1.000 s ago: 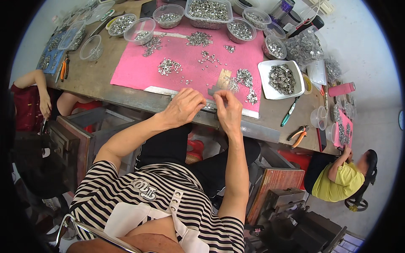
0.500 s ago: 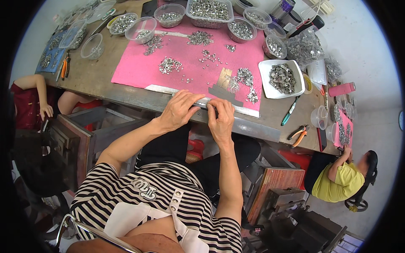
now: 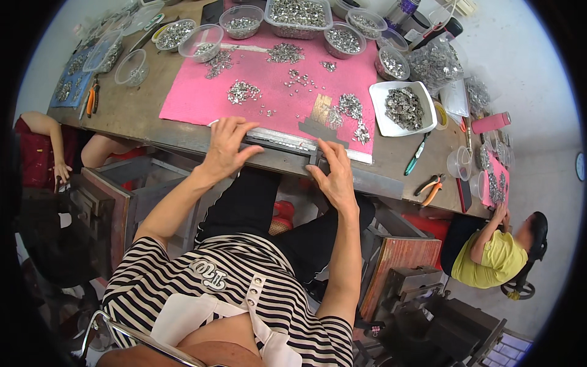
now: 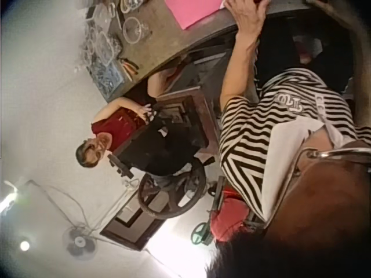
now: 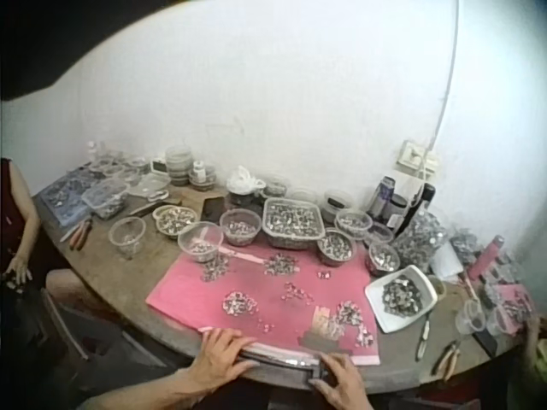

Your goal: The person arranges small metal pieces into a metal mold bar by hand, places the loaded mold into a press machine to press them with a hand wheel, and returns to placing more pieces into the mold bar.

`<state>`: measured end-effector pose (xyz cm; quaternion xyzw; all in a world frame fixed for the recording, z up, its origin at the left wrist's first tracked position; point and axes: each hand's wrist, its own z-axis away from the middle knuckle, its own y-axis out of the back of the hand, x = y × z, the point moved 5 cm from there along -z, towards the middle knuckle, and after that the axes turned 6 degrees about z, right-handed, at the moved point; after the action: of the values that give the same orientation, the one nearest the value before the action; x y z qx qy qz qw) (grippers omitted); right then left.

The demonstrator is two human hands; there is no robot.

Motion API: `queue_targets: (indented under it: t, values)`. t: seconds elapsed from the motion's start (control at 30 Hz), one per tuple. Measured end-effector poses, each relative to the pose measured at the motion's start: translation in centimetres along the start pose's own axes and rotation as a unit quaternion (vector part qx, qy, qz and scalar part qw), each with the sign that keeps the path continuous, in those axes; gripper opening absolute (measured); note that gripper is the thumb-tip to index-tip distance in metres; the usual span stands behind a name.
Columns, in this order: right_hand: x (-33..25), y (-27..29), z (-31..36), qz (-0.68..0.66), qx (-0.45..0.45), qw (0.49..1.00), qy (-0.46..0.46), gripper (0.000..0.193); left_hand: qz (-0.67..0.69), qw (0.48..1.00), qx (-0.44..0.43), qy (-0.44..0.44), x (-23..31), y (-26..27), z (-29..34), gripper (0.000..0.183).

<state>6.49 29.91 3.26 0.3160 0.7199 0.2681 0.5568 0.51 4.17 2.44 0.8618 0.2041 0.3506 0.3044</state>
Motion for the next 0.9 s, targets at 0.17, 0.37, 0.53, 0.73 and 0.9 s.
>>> queue_targets:
  t: [0.17,0.37,0.53,0.73,0.9]
  values:
    - [1.0,1.3,1.1,-0.018,0.022,0.999,0.032,0.050,0.127,0.992,-0.025,-0.007,-0.5,-2.2,-0.5,0.035]
    - [-0.4,8.5,7.8,0.034,0.119,0.992,0.006,0.048,0.262,0.960,-0.088,-0.036,5.9,-5.4,-4.2,0.032]
    - [0.4,16.6,22.0,0.103,0.264,0.945,-0.165,0.047,0.456,0.844,-0.251,-0.134,20.2,-14.9,-6.8,0.028]
    - [-1.4,20.0,38.1,0.191,0.411,0.810,-0.372,0.039,0.596,0.637,-0.479,-0.098,38.1,-27.8,-1.9,0.042]
    - [0.4,18.0,41.1,0.221,0.463,0.737,-0.441,0.046,0.608,0.563,-0.559,-0.034,47.0,-33.5,2.1,0.037]
